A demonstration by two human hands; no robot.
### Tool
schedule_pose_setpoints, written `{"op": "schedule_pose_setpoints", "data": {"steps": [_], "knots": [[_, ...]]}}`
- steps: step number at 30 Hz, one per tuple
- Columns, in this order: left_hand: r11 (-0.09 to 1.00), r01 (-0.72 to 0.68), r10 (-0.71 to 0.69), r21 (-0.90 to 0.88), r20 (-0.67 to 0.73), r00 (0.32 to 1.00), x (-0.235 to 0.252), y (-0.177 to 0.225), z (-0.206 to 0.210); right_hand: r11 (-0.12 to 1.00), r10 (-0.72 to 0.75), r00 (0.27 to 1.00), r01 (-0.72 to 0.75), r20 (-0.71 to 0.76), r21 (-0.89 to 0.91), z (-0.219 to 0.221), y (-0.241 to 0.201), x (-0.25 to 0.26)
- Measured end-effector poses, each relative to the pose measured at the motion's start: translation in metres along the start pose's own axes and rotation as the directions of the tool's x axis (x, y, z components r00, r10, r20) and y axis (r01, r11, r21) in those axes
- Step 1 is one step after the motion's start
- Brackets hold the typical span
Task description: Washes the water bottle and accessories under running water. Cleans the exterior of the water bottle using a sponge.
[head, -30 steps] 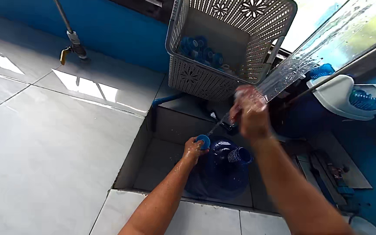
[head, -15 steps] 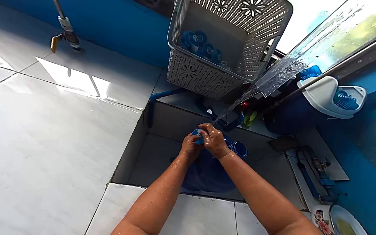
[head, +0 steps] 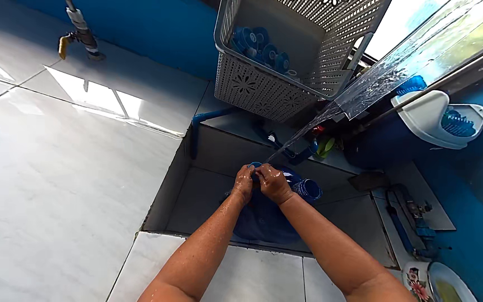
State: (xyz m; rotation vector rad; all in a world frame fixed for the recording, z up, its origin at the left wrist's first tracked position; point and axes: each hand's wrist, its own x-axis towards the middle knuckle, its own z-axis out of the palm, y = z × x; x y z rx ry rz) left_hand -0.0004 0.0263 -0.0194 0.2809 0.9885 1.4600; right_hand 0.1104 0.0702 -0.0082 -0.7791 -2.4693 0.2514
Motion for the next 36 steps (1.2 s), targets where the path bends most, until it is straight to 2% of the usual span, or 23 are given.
{"op": "schedule_pose_setpoints", "data": {"steps": [1, 2, 3, 5, 7, 8, 10, 13, 15, 17, 19, 21, 25, 28, 29, 30, 31, 32, 33, 34, 35, 36], "knots": [[1.000, 0.001, -0.001, 0.024, -0.005, 1.000, 0.000, 0.001, -0.002, 1.000, -0.018, 0.999, 0.018, 0.032, 0.005, 0.001, 0.000, -0.001], [0.999, 0.005, -0.005, 0.039, -0.002, 1.000, 0.000, 0.001, -0.004, 0.997, 0.045, 0.996, -0.050, 0.078, 0.062, -0.001, -0.003, -0.002], [0.999, 0.009, -0.009, 0.045, 0.005, 1.000, -0.002, 0.002, -0.005, 0.969, 0.174, 0.975, -0.194, 0.137, 0.153, -0.004, -0.006, -0.001], [0.999, 0.015, -0.015, 0.036, 0.012, 1.000, -0.003, 0.004, -0.003, 0.780, 0.456, 0.861, -0.508, 0.224, 0.367, -0.006, -0.011, 0.003], [0.999, 0.022, -0.022, 0.035, 0.018, 1.000, -0.004, 0.004, -0.004, 0.569, 0.607, 0.765, -0.607, 0.214, 0.554, 0.000, -0.017, 0.002], [0.999, 0.024, -0.025, 0.038, 0.020, 0.999, -0.003, 0.005, -0.005, 0.516, 0.642, 0.741, -0.609, 0.199, 0.602, 0.004, -0.019, 0.003], [0.999, 0.022, -0.022, 0.040, 0.013, 1.000, -0.003, 0.004, -0.007, 0.520, 0.654, 0.735, -0.609, 0.180, 0.599, 0.010, -0.018, 0.005], [0.999, -0.024, 0.023, -0.022, -0.046, 0.999, -0.002, 0.006, -0.005, 0.731, 0.512, 0.849, -0.511, 0.133, 0.453, 0.008, -0.011, 0.012], [0.994, -0.089, 0.085, -0.062, -0.055, 0.995, -0.002, 0.016, -0.010, 0.814, 0.451, 0.883, -0.467, 0.131, 0.344, 0.005, -0.010, 0.020], [0.995, -0.089, 0.088, -0.048, -0.021, 0.996, 0.000, 0.023, -0.014, 0.781, 0.510, 0.829, -0.559, 0.231, 0.279, 0.000, -0.014, 0.029], [0.998, -0.060, 0.060, -0.001, 0.010, 0.998, 0.002, 0.022, -0.013, 0.668, 0.578, 0.728, -0.682, 0.369, 0.299, 0.000, -0.017, 0.034], [0.996, -0.060, 0.059, 0.073, 0.020, 0.998, 0.002, 0.018, -0.013, 0.600, 0.612, 0.683, -0.730, 0.398, 0.328, 0.008, -0.023, 0.032], [0.982, -0.095, 0.094, 0.160, 0.011, 0.995, 0.000, 0.006, -0.013, 0.697, 0.603, 0.755, -0.656, 0.258, 0.288, 0.015, -0.033, 0.020], [0.997, -0.071, 0.071, 0.041, -0.006, 0.997, -0.002, 0.012, -0.010, 0.616, 0.575, 0.745, -0.666, 0.338, 0.420, 0.000, -0.022, 0.026], [0.999, -0.043, 0.044, -0.029, 0.027, 0.999, -0.004, 0.018, -0.010, 0.580, 0.560, 0.745, -0.664, 0.361, 0.472, -0.010, -0.019, 0.031], [0.998, -0.018, 0.023, -0.067, 0.078, 0.997, -0.007, 0.025, -0.012, 0.589, 0.547, 0.764, -0.642, 0.342, 0.492, -0.020, -0.017, 0.036], [0.999, -0.004, 0.010, -0.041, 0.142, 0.990, -0.007, 0.031, -0.014, 0.657, 0.523, 0.803, -0.594, 0.286, 0.464, -0.029, -0.014, 0.041], [0.998, 0.001, -0.012, 0.055, 0.204, 0.979, -0.007, 0.038, -0.016, 0.773, 0.457, 0.856, -0.516, 0.241, 0.369, -0.037, -0.012, 0.046], [0.977, -0.006, -0.047, 0.214, 0.244, 0.968, -0.007, 0.044, -0.016, 0.894, 0.348, 0.901, -0.403, 0.260, 0.198, -0.046, -0.010, 0.050], [0.912, -0.031, -0.091, 0.410, 0.274, 0.957, -0.008, 0.050, -0.015, 0.970, 0.226, 0.895, -0.242, 0.383, -0.008, -0.057, -0.012, 0.055], [0.795, -0.064, -0.158, 0.604, 0.308, 0.938, -0.009, 0.057, -0.013, 0.989, 0.106, 0.842, -0.037, 0.529, -0.141, -0.066, -0.017, 0.060], [0.663, -0.105, -0.224, 0.741, 0.330, 0.917, -0.009, 0.062, -0.010, 0.971, 0.029, 0.752, 0.135, 0.659, -0.196, -0.072, -0.026, 0.066]]}}
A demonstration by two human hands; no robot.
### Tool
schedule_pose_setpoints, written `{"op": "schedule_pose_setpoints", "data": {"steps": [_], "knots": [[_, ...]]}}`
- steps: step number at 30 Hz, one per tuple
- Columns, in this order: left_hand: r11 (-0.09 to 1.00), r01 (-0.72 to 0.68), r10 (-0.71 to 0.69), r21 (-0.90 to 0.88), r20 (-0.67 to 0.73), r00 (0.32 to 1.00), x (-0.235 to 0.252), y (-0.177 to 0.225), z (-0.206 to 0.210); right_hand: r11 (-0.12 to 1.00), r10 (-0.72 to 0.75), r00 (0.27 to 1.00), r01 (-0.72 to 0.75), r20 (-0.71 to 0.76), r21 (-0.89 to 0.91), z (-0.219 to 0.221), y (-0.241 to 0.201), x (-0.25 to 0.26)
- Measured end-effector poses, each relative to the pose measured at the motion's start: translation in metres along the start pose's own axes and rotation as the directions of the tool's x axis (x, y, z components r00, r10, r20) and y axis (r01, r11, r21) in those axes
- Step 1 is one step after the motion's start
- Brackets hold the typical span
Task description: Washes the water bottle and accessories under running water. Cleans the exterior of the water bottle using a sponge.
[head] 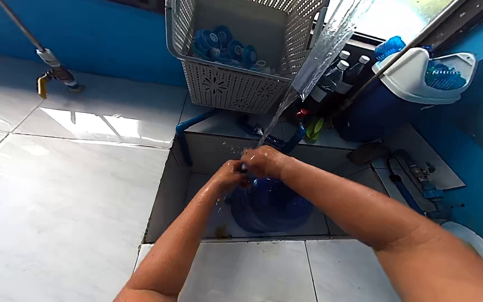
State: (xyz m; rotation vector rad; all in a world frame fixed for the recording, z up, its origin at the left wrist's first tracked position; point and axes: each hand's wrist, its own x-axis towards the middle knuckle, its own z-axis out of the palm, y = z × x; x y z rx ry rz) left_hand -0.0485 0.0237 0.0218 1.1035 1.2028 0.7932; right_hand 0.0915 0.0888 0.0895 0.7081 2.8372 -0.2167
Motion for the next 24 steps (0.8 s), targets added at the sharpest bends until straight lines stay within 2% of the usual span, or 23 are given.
{"op": "schedule_pose_setpoints", "data": {"steps": [1, 2, 3, 4, 5, 6, 7, 8, 9, 10, 11, 12, 13, 15, 16, 17, 18, 19, 20, 21, 22, 23, 24], "knots": [[0.992, 0.000, -0.003, 0.125, 0.017, 1.000, 0.000, 0.005, -0.001, 0.994, -0.069, 0.994, 0.076, 0.082, -0.084, -0.011, -0.007, 0.001], [0.988, -0.041, 0.046, 0.149, -0.028, 0.999, -0.003, 0.009, -0.001, 0.991, -0.084, 0.993, 0.092, 0.078, -0.095, -0.019, -0.009, 0.002], [0.989, -0.127, 0.137, 0.081, -0.140, 0.981, -0.006, 0.012, 0.001, 0.998, -0.059, 0.997, 0.057, -0.054, -0.030, -0.019, -0.005, 0.001], [0.971, -0.237, 0.225, -0.009, -0.280, 0.933, -0.008, 0.015, 0.005, 0.993, 0.025, 0.958, 0.009, -0.284, 0.115, -0.009, 0.001, 0.001], [0.936, -0.344, 0.287, -0.079, -0.395, 0.872, -0.007, 0.018, 0.011, 0.951, 0.180, 0.846, -0.018, -0.501, 0.310, 0.007, 0.002, 0.005], [0.912, -0.396, 0.311, -0.106, -0.449, 0.837, -0.005, 0.019, 0.016, 0.879, 0.343, 0.732, -0.030, -0.589, 0.475, 0.021, -0.001, 0.008], [0.927, -0.360, 0.286, -0.104, -0.426, 0.858, -0.005, 0.018, 0.017, 0.835, 0.429, 0.704, -0.070, -0.566, 0.546, 0.032, -0.006, 0.007], [0.967, -0.244, 0.208, -0.075, -0.324, 0.923, -0.005, 0.014, 0.011, 0.836, 0.425, 0.800, -0.167, -0.424, 0.523, 0.034, -0.005, 0.000], [0.996, -0.088, 0.088, 0.008, -0.158, 0.983, -0.004, 0.013, 0.002, 0.886, 0.346, 0.919, -0.254, -0.189, 0.387, 0.029, -0.001, -0.006], [0.989, 0.029, -0.030, 0.146, 0.002, 1.000, 0.000, 0.013, -0.006, 0.955, 0.226, 0.974, -0.225, 0.016, 0.192, 0.023, 0.001, -0.009], [0.963, 0.072, -0.097, 0.260, 0.083, 0.992, 0.005, 0.015, -0.008, 0.991, 0.121, 0.987, -0.127, 0.103, 0.049, 0.019, 0.000, -0.009], [0.948, 0.058, -0.084, 0.312, 0.072, 0.994, 0.008, 0.020, -0.007, 0.996, 0.084, 0.993, -0.084, 0.085, -0.007, 0.014, -0.001, -0.009], [0.963, -0.008, 0.014, 0.271, -0.020, 1.000, 0.007, 0.021, -0.006, 0.995, 0.097, 0.992, -0.096, -0.077, 0.018, 0.017, 0.000, -0.009], [0.972, -0.227, 0.233, 0.057, -0.304, 0.924, 0.005, 0.018, 0.001, 0.914, 0.347, 0.856, -0.219, -0.382, 0.341, 0.029, -0.003, -0.004], [0.951, -0.305, 0.261, -0.047, -0.402, 0.878, 0.009, 0.017, 0.006, 0.789, 0.517, 0.798, -0.303, -0.310, 0.534, 0.025, -0.008, 0.002], [0.953, -0.286, 0.221, -0.102, -0.413, 0.883, 0.011, 0.012, 0.008, 0.701, 0.582, 0.798, -0.396, -0.155, 0.593, 0.022, -0.009, 0.005], [0.981, -0.175, 0.140, -0.079, -0.325, 0.935, 0.011, 0.006, 0.005, 0.724, 0.541, 0.841, -0.469, 0.007, 0.506, 0.019, -0.007, 0.003], [0.998, -0.025, 0.034, 0.054, -0.168, 0.985, 0.012, 0.004, -0.001, 0.826, 0.439, 0.888, -0.458, 0.137, 0.327, 0.016, -0.005, 0.001], [0.965, 0.063, -0.060, 0.255, -0.021, 0.998, 0.014, 0.006, -0.006, 0.921, 0.322, 0.924, -0.356, 0.206, 0.156, 0.014, -0.006, 0.000], [0.925, 0.069, -0.089, 0.373, 0.035, 0.995, 0.015, 0.011, -0.007, 0.960, 0.251, 0.947, -0.271, 0.200, 0.077, 0.011, -0.009, -0.002], [0.936, 0.029, -0.034, 0.351, 0.008, 0.999, 0.014, 0.016, -0.009, 0.961, 0.248, 0.964, -0.256, 0.092, 0.101, 0.010, -0.010, -0.003], [0.971, -0.053, 0.077, 0.235, -0.093, 0.993, 0.012, 0.015, -0.009, 0.935, 0.310, 0.948, -0.290, -0.071, 0.205, 0.016, -0.009, -0.002], [0.984, -0.167, 0.178, 0.067, -0.235, 0.955, 0.013, 0.014, -0.007, 0.853, 0.432, 0.875, -0.318, -0.217, 0.413, 0.026, -0.009, 0.003]]}}
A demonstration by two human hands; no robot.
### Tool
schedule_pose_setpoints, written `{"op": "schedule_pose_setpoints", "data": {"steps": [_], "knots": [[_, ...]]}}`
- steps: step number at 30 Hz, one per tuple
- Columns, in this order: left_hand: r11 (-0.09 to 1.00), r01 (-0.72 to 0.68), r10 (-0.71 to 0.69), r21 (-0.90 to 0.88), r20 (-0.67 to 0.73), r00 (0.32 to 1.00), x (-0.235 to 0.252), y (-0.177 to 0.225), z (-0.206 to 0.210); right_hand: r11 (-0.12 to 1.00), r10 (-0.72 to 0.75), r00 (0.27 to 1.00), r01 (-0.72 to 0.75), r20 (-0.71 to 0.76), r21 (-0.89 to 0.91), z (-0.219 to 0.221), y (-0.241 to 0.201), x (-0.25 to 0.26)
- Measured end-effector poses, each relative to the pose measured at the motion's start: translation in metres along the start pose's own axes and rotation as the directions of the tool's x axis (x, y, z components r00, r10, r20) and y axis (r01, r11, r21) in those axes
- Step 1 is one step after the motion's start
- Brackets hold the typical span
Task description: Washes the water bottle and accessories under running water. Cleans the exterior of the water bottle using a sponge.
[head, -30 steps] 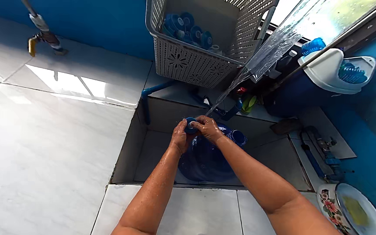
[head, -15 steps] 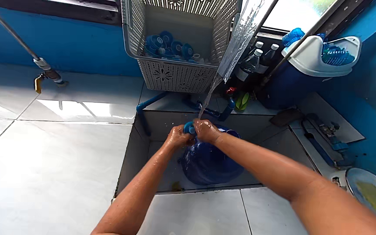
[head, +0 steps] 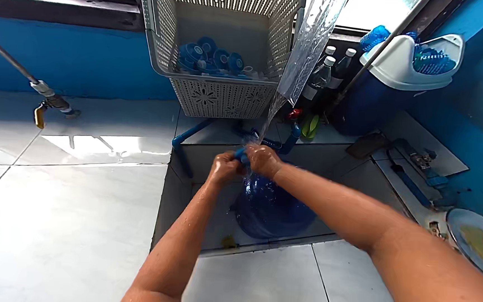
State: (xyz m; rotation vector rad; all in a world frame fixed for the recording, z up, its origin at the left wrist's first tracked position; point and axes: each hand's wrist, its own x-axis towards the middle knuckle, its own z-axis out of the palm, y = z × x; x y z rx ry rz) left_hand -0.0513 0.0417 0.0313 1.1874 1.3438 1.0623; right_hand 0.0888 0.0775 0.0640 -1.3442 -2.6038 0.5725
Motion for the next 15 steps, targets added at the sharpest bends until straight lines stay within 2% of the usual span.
{"op": "schedule_pose_setpoints", "data": {"steps": [1, 2, 3, 4, 5, 6, 7, 8, 9, 10, 11, 12, 13, 14, 15], "knots": [[0.986, -0.056, 0.036, -0.160, -0.124, 0.992, 0.002, -0.001, 0.006, 0.960, 0.164, 0.986, -0.151, -0.039, 0.237, 0.006, -0.004, 0.004], [0.967, -0.050, 0.007, -0.251, -0.169, 0.986, 0.003, -0.007, 0.011, 0.896, 0.284, 0.958, -0.281, 0.043, 0.343, 0.009, -0.007, 0.005], [0.973, 0.019, -0.046, -0.229, -0.112, 0.993, 0.003, -0.016, 0.011, 0.905, 0.296, 0.937, -0.337, 0.186, 0.260, 0.007, -0.003, 0.004], [0.989, 0.120, -0.118, -0.090, 0.031, 0.993, 0.004, -0.022, 0.006, 0.963, 0.236, 0.917, -0.265, 0.323, 0.050, 0.003, 0.004, 0.004], [0.975, 0.173, -0.199, 0.141, 0.192, 0.961, 0.006, -0.021, 0.001, 0.983, 0.147, 0.894, -0.086, 0.422, -0.161, 0.000, 0.009, 0.004], [0.936, 0.150, -0.243, 0.317, 0.277, 0.930, 0.010, -0.016, 0.000, 0.958, 0.055, 0.889, 0.082, 0.454, -0.276, -0.003, 0.010, 0.002], [0.934, 0.114, -0.213, 0.339, 0.271, 0.939, 0.012, -0.011, 0.000, 0.946, -0.007, 0.918, 0.135, 0.397, -0.294, -0.007, 0.008, 0.001], [0.973, 0.088, -0.130, 0.213, 0.195, 0.972, 0.011, -0.009, 0.000, 0.969, -0.012, 0.964, 0.077, 0.266, -0.235, -0.008, 0.006, 0.001], [0.998, 0.058, -0.058, -0.002, 0.055, 0.997, 0.011, -0.009, 0.003, 0.997, 0.048, 0.994, -0.041, 0.101, -0.070, -0.002, 0.004, 0.003], [0.971, 0.024, -0.047, -0.236, -0.092, 0.995, 0.012, -0.007, 0.010, 0.961, 0.182, 0.983, -0.178, 0.003, 0.210, 0.008, 0.000, 0.008], [0.915, 0.028, -0.111, -0.402, -0.185, 0.976, 0.012, -0.005, 0.020, 0.833, 0.330, 0.944, -0.288, -0.007, 0.472, 0.017, -0.008, 0.010], [0.845, 0.071, -0.209, -0.529, -0.205, 0.956, 0.009, -0.006, 0.030, 0.684, 0.438, 0.898, -0.363, 0.042, 0.632, 0.022, -0.013, 0.008], [0.761, 0.120, -0.296, -0.637, -0.177, 0.939, 0.006, -0.007, 0.038, 0.603, 0.494, 0.864, -0.418, 0.094, 0.680, 0.023, -0.014, 0.005], [0.662, 0.166, -0.361, -0.731, -0.117, 0.925, 0.003, -0.006, 0.043, 0.597, 0.515, 0.848, -0.463, 0.129, 0.655, 0.021, -0.012, 0.003], [0.557, 0.200, -0.394, -0.806, -0.045, 0.918, -0.002, -0.002, 0.048, 0.659, 0.510, 0.850, -0.485, 0.133, 0.574, 0.018, -0.008, 0.002]]}}
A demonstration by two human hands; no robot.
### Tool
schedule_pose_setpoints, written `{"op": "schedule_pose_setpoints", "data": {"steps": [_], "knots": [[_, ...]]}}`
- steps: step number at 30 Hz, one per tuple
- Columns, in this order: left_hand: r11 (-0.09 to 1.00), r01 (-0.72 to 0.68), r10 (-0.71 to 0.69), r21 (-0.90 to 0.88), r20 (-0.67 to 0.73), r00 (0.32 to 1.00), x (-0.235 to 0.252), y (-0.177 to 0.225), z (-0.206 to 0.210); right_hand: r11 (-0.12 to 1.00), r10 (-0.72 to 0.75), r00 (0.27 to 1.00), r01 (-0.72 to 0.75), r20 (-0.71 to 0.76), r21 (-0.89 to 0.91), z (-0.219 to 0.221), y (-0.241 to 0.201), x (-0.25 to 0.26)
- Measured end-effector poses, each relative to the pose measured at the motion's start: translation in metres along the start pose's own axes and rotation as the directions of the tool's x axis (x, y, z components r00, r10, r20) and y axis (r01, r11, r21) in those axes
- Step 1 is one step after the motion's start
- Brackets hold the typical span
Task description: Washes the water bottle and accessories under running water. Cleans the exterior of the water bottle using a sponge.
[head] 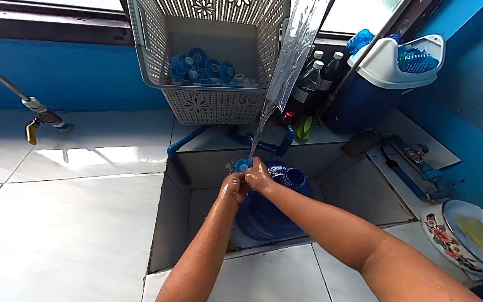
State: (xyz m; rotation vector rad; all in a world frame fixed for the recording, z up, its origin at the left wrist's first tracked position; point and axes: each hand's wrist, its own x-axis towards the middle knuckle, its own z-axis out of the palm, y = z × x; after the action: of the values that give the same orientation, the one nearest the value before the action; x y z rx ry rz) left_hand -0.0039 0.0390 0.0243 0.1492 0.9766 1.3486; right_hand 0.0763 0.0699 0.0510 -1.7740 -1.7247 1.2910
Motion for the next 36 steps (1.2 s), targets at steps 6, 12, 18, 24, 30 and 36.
{"op": "schedule_pose_setpoints", "data": {"steps": [6, 12, 18, 24, 30, 36], "knots": [[0.986, 0.085, -0.120, 0.147, 0.248, 0.961, 0.001, 0.036, 0.011, 0.578, -0.784, 0.616, 0.683, -0.072, -0.447, -0.002, 0.034, -0.010], [0.889, -0.314, 0.194, 0.334, 0.345, 0.918, 0.006, 0.011, 0.020, 0.948, -0.245, 0.953, 0.274, -0.180, 0.162, -0.005, 0.003, -0.021], [0.670, -0.103, -0.198, 0.736, 0.310, 0.930, 0.017, 0.044, 0.025, 0.631, -0.412, 0.900, 0.393, 0.140, -0.669, -0.014, 0.027, -0.054], [0.976, 0.102, -0.127, 0.195, 0.120, 0.985, 0.035, 0.016, 0.039, 0.556, -0.806, 0.585, 0.693, -0.093, -0.459, -0.031, 0.119, -0.103], [0.989, 0.109, -0.120, 0.103, 0.107, 0.987, 0.034, 0.004, 0.041, 0.793, -0.516, 0.820, 0.348, -0.247, -0.499, -0.150, 0.136, -0.077], [0.662, -0.178, 0.058, 0.728, 0.188, 0.981, 0.025, 0.007, 0.009, 0.718, 0.319, 0.834, -0.522, -0.449, -0.460, -0.292, 0.201, -0.003]]}}
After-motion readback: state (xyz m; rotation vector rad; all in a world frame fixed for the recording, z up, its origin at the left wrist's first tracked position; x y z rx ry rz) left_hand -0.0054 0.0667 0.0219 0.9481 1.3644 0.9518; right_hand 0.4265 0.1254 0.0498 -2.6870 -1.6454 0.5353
